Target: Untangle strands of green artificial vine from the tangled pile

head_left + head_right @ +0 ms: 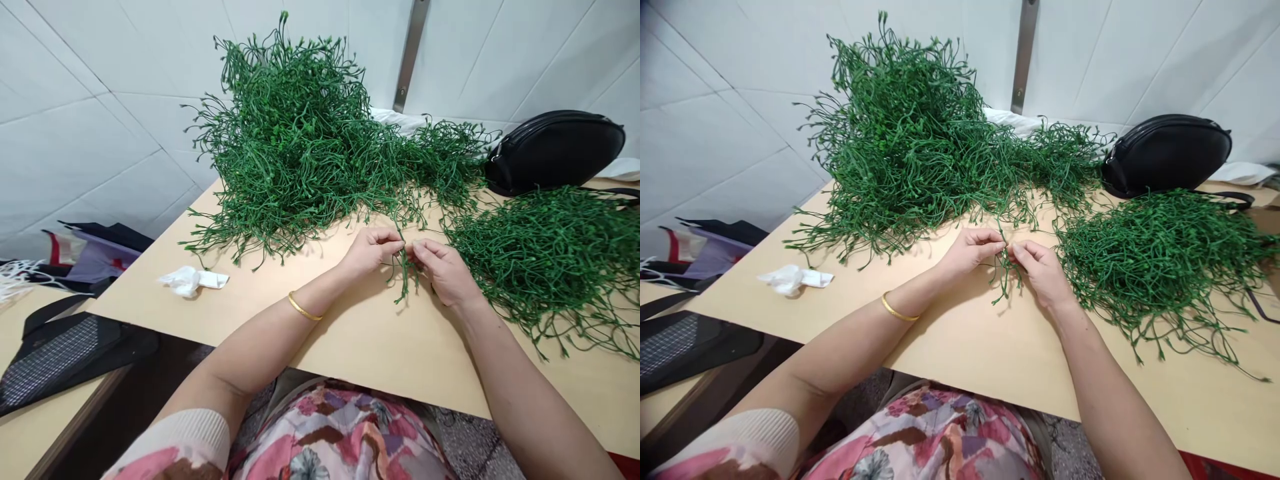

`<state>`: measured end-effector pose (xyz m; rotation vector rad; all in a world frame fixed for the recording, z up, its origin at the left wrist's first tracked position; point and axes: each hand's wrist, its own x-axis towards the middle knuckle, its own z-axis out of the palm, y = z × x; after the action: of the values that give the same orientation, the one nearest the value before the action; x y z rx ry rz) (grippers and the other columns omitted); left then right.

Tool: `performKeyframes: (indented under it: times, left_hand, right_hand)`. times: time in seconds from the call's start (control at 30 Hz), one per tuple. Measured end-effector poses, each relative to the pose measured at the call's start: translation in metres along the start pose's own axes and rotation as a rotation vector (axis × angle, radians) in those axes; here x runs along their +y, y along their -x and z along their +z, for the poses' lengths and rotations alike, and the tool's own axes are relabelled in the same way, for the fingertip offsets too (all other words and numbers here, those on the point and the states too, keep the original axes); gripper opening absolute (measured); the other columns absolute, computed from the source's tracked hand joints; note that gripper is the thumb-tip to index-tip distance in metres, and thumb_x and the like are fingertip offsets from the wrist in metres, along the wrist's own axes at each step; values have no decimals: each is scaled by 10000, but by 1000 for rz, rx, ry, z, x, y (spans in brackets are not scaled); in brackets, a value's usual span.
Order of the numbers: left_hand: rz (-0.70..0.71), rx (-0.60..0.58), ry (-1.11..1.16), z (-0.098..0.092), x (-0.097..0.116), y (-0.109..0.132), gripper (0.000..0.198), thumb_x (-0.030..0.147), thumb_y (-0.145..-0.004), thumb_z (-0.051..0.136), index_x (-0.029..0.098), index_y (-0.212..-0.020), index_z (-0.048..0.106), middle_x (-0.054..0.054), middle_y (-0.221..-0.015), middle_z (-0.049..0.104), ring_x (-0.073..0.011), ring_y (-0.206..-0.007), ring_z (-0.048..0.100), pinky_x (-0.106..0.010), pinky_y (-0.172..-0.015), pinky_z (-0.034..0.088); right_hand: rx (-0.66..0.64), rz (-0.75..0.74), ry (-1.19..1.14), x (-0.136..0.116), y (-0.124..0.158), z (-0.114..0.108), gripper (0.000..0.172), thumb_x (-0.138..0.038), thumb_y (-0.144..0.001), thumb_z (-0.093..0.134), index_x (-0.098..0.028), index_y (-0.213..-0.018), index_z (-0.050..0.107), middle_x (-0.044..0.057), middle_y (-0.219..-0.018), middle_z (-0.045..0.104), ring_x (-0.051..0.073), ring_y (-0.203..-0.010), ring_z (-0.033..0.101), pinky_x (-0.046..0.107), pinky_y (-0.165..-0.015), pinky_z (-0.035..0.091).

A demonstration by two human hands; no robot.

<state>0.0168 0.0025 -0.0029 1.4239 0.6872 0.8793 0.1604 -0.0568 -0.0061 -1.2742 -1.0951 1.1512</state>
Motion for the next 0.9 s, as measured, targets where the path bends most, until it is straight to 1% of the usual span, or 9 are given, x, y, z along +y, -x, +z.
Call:
performKeyframes:
  times: [0.07, 0.17, 0.27, 0.37, 0.5, 0.57, 0.7, 0.8, 0.9]
  left_hand:
    - [-7, -22, 0, 1, 1, 1, 133, 234, -668, 630, 107, -636, 604, 10, -601, 547, -69, -597, 465, -214, -587, 351]
    - [-88, -43, 72, 0, 2, 3, 123, 224, -656, 633, 106, -669, 599, 16, -594, 540, -61, -565, 468, -212, -570, 357]
    - [-166, -105, 143, -1, 3, 3, 184, 155, -610, 646, 120, -787, 609, 14, -660, 574, -57, -546, 490, -215, -560, 376]
    - [-164, -84, 82, 0, 4, 4, 245, 94, -594, 623, 129, -836, 616, 20, -685, 576, -36, -516, 456, -198, -521, 346]
    - [-126, -27, -24, 3, 6, 6, 250, 37, -593, 563, 123, -818, 629, 9, -713, 597, -51, -591, 495, -193, -566, 370]
    - [-140, -19, -35, 3, 7, 6, 262, 19, -593, 526, 122, -812, 626, 13, -682, 593, -52, -567, 487, -196, -555, 367]
    - [-205, -89, 40, 0, 6, 5, 198, 74, -639, 552, 117, -824, 609, 16, -605, 560, -50, -486, 454, -208, -508, 346]
    - [-199, -112, 63, -2, 3, 4, 117, 94, -648, 567, 110, -760, 592, 6, -618, 562, -48, -498, 462, -206, -515, 347]
    - [-158, -55, -49, 0, 2, 3, 151, 3, -598, 492, 106, -678, 569, 16, -601, 549, -40, -512, 452, -196, -525, 337]
  right_hand:
    - [-35, -10, 63, -1, 0, -1, 225, -392, -655, 683, -176, -702, 645, -1, -673, 587, 105, -626, 488, 240, -604, 396]
    - [-61, -48, 137, -5, 2, -2, 187, -344, -667, 660, -163, -707, 636, 3, -686, 598, 107, -624, 487, 245, -607, 393]
    - [-24, -102, 214, -9, 4, -4, 164, -325, -707, 613, -161, -696, 617, 5, -678, 589, 108, -627, 486, 244, -613, 392]
    - [21, -140, 279, -10, 4, -5, 162, -319, -733, 571, -167, -680, 579, -4, -646, 545, 103, -609, 455, 238, -591, 374]
    - [41, -167, 383, -10, 4, -4, 156, -310, -767, 512, -171, -706, 546, -22, -615, 476, 93, -573, 393, 229, -552, 334]
    - [52, -191, 475, -9, 5, -3, 153, -299, -788, 478, -172, -724, 535, -27, -603, 453, 94, -563, 378, 231, -544, 317]
    - [78, -247, 646, -9, 6, -4, 162, -281, -817, 441, -179, -705, 496, -38, -566, 410, 92, -536, 353, 236, -532, 288]
    - [22, -230, 619, -8, 5, -4, 183, -299, -831, 435, -182, -698, 482, -41, -564, 395, 89, -524, 340, 235, -516, 279]
    - [-2, -210, 595, -6, 4, -4, 199, -311, -831, 444, -182, -681, 471, -39, -569, 394, 89, -534, 341, 234, -519, 280]
